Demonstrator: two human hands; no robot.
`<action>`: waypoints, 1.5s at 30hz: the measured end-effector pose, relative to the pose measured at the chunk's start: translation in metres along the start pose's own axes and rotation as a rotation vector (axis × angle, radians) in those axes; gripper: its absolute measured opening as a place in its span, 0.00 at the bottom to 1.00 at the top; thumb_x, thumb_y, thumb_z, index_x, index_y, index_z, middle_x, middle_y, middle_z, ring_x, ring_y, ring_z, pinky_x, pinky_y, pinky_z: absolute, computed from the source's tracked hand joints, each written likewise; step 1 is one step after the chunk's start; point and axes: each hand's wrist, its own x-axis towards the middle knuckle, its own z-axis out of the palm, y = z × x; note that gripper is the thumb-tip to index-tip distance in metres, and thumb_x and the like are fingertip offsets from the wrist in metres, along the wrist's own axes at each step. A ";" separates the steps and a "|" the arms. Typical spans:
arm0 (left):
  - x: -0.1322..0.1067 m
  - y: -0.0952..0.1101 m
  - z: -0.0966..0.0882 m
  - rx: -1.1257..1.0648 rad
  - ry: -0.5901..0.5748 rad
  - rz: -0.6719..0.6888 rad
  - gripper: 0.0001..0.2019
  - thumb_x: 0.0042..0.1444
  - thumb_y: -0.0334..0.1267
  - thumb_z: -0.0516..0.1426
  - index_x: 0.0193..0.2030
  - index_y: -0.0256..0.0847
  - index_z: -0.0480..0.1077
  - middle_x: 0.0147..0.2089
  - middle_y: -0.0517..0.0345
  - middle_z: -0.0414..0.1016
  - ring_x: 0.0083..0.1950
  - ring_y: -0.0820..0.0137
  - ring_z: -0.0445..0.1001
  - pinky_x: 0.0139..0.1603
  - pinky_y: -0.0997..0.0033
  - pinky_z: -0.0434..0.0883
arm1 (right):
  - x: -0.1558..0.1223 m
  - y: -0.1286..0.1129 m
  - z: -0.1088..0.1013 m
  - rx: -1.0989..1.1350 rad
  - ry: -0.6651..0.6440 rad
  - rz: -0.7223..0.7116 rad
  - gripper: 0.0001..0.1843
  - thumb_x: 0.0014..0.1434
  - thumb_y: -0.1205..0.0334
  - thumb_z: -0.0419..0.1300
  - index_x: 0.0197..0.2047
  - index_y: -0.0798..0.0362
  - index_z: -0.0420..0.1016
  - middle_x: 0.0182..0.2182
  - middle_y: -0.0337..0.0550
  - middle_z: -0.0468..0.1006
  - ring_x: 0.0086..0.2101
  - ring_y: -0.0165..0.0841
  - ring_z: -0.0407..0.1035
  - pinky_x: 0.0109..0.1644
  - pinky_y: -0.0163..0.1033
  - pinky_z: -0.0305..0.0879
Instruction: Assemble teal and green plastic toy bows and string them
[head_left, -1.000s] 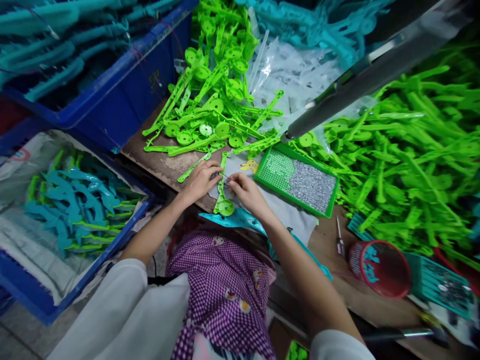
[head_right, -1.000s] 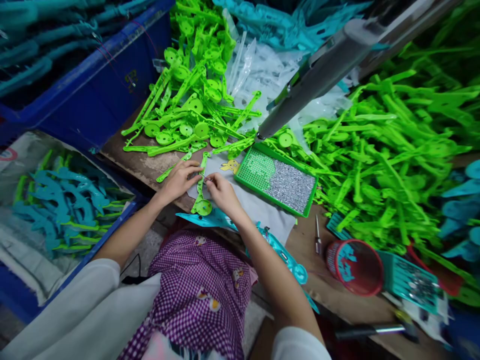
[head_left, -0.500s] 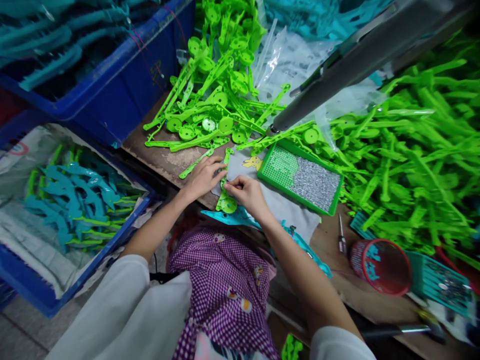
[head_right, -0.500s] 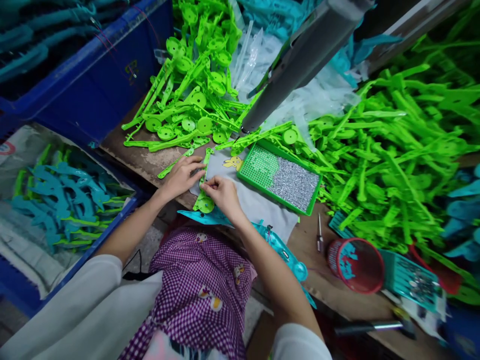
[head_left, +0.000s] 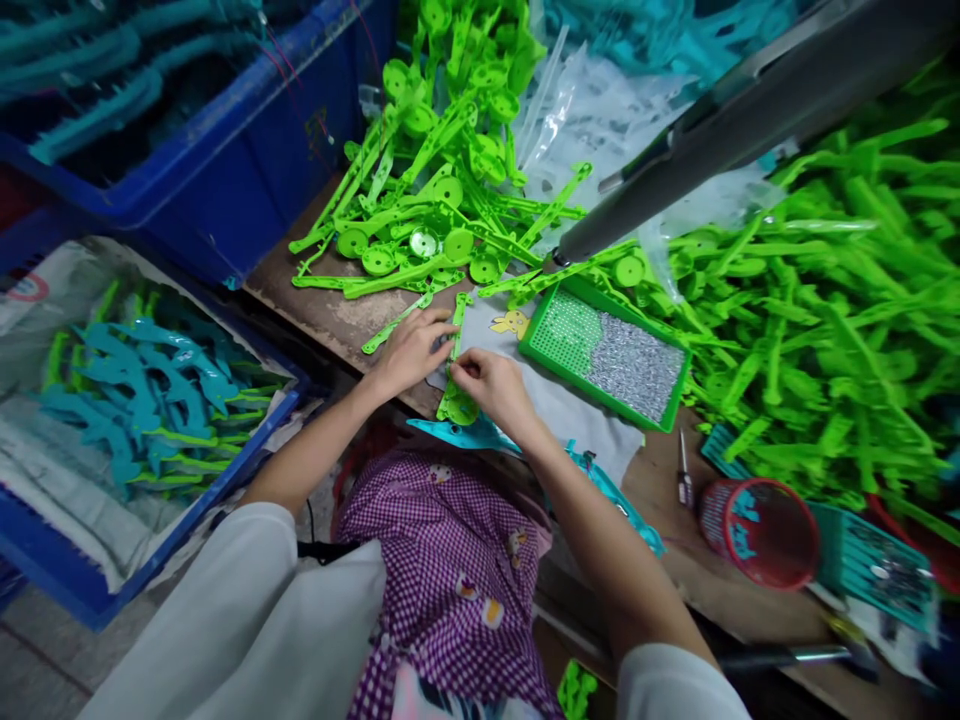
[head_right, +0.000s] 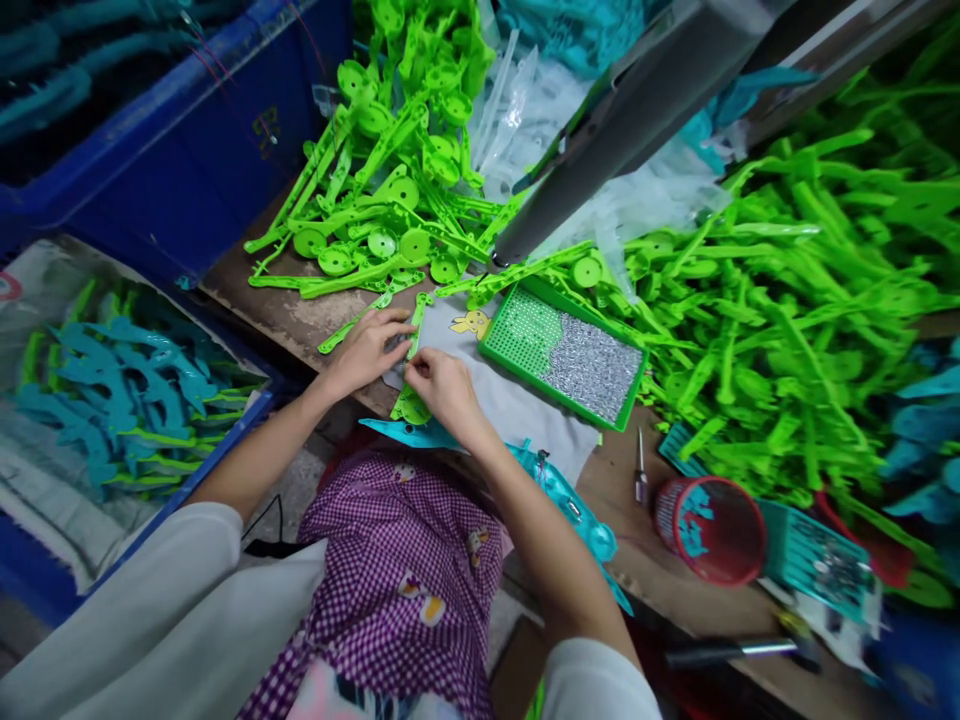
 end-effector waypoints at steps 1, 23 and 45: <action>0.000 0.000 0.000 0.000 0.002 0.004 0.12 0.61 0.36 0.55 0.50 0.42 0.74 0.57 0.52 0.72 0.58 0.63 0.69 0.65 0.58 0.61 | 0.000 -0.001 0.000 -0.003 0.005 -0.004 0.10 0.56 0.60 0.56 0.33 0.56 0.77 0.23 0.38 0.74 0.24 0.27 0.62 0.31 0.33 0.52; 0.000 0.001 -0.001 0.028 -0.033 0.032 0.11 0.59 0.40 0.57 0.47 0.42 0.75 0.57 0.54 0.72 0.55 0.61 0.69 0.60 0.58 0.63 | 0.016 -0.007 -0.023 -0.246 -0.295 0.030 0.10 0.54 0.61 0.54 0.28 0.53 0.75 0.22 0.38 0.72 0.25 0.28 0.61 0.32 0.35 0.50; 0.003 0.000 -0.024 0.050 -0.425 0.063 0.24 0.58 0.46 0.59 0.60 0.45 0.62 0.69 0.50 0.56 0.68 0.55 0.55 0.64 0.48 0.55 | 0.044 -0.007 -0.034 -0.247 -0.585 0.140 0.10 0.54 0.59 0.59 0.27 0.55 0.76 0.18 0.36 0.69 0.23 0.27 0.62 0.28 0.33 0.54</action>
